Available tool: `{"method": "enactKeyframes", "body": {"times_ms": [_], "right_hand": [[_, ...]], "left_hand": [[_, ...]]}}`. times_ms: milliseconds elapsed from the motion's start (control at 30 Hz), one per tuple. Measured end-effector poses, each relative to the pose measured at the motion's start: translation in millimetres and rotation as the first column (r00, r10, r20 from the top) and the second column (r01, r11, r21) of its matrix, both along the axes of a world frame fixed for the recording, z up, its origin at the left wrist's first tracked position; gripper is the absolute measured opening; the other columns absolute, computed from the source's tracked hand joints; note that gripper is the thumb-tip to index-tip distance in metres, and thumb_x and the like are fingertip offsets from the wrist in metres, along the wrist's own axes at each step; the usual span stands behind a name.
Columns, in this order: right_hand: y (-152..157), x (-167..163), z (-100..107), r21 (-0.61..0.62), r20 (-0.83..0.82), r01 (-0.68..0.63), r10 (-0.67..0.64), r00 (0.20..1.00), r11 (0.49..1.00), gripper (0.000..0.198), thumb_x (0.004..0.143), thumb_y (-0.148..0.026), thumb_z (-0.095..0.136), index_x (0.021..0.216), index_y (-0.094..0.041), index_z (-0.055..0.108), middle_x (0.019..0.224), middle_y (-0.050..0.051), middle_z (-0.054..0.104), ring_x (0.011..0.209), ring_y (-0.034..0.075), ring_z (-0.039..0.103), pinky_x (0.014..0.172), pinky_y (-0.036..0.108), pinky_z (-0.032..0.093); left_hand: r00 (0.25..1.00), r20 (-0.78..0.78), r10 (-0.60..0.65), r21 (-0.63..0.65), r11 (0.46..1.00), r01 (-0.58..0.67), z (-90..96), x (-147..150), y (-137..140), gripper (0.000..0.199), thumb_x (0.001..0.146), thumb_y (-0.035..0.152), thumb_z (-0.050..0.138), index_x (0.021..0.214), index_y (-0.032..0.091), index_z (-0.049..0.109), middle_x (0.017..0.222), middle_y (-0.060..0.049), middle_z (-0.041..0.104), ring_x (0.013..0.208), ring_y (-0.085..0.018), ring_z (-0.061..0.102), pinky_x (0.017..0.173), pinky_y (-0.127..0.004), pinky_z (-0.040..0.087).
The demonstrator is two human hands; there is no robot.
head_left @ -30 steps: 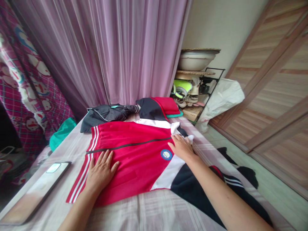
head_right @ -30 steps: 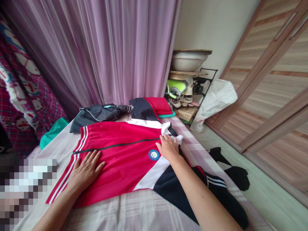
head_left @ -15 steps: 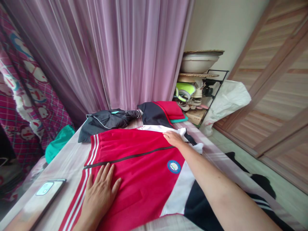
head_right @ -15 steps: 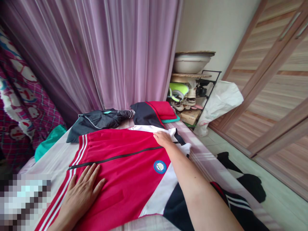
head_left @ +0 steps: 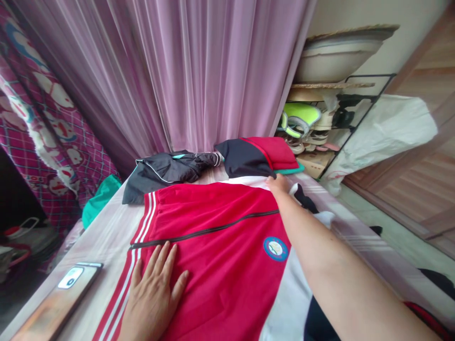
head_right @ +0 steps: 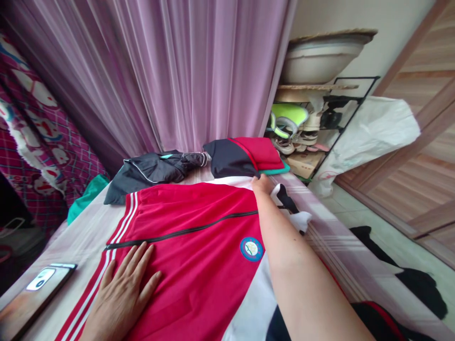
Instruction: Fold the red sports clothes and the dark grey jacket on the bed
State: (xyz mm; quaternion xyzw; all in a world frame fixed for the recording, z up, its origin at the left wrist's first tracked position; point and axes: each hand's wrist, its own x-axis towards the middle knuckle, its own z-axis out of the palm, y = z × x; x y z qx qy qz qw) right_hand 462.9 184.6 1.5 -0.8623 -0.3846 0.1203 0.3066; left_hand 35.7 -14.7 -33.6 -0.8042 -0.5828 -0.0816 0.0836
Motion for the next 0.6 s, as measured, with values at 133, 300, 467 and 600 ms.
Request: {"method": "enactKeyframes", "body": {"times_ms": [133, 300, 467, 600], "right_hand": [[-11, -17, -3, 0.018, 0.067, -0.002, 0.001, 0.998, 1.0, 0.061, 0.091, -0.02, 0.047, 0.149, -0.005, 0.035, 0.128, 0.022, 0.064, 0.118, 0.032, 0.061, 0.098, 0.042, 0.046], [-61, -73, 1, 0.049, 0.362, -0.454, 0.408, 0.838, 0.89, 0.064, 0.094, -0.029, 0.043, 0.154, -0.011, 0.03, 0.149, 0.017, 0.049, 0.133, 0.027, 0.048, 0.109, 0.041, 0.039], [-155, -109, -18, -0.211, 0.497, -0.72, 0.707, 0.503, 0.661, 0.055, 0.097, -0.046, 0.041, 0.147, -0.025, 0.046, 0.156, 0.011, 0.039, 0.145, 0.028, 0.032, 0.116, 0.053, 0.024], [-206, -77, -34, -0.322, 0.504, -0.576, 0.651, 0.568, 0.752, 0.058, 0.097, -0.049, 0.037, 0.149, -0.024, 0.043, 0.158, 0.012, 0.036, 0.145, 0.028, 0.033, 0.116, 0.053, 0.024]], "left_hand": [[1.0, 0.011, 0.014, -0.02, 1.0, -0.013, 3.1, 2, 0, 0.07, 0.092, 0.06, 0.036, 0.148, 0.02, 0.044, 0.154, -0.01, 0.043, 0.144, -0.032, 0.036, 0.117, -0.058, 0.02], [0.999, 0.038, 0.033, -0.036, 0.999, -0.032, 7.1, 7, 1, 0.069, 0.091, 0.061, 0.038, 0.147, 0.02, 0.046, 0.152, -0.012, 0.046, 0.142, -0.032, 0.038, 0.118, -0.058, 0.02], [0.997, 0.067, 0.024, -0.013, 1.0, -0.024, 11.2, 9, 2, 0.066, 0.092, 0.058, 0.042, 0.146, 0.022, 0.047, 0.154, -0.011, 0.043, 0.144, -0.033, 0.036, 0.118, -0.059, 0.018], [0.997, 0.077, 0.004, -0.047, 0.999, -0.001, 16.9, 12, 1, 0.06, 0.093, 0.055, 0.043, 0.144, 0.025, 0.05, 0.152, -0.009, 0.046, 0.143, -0.033, 0.037, 0.118, -0.06, 0.017]]}}
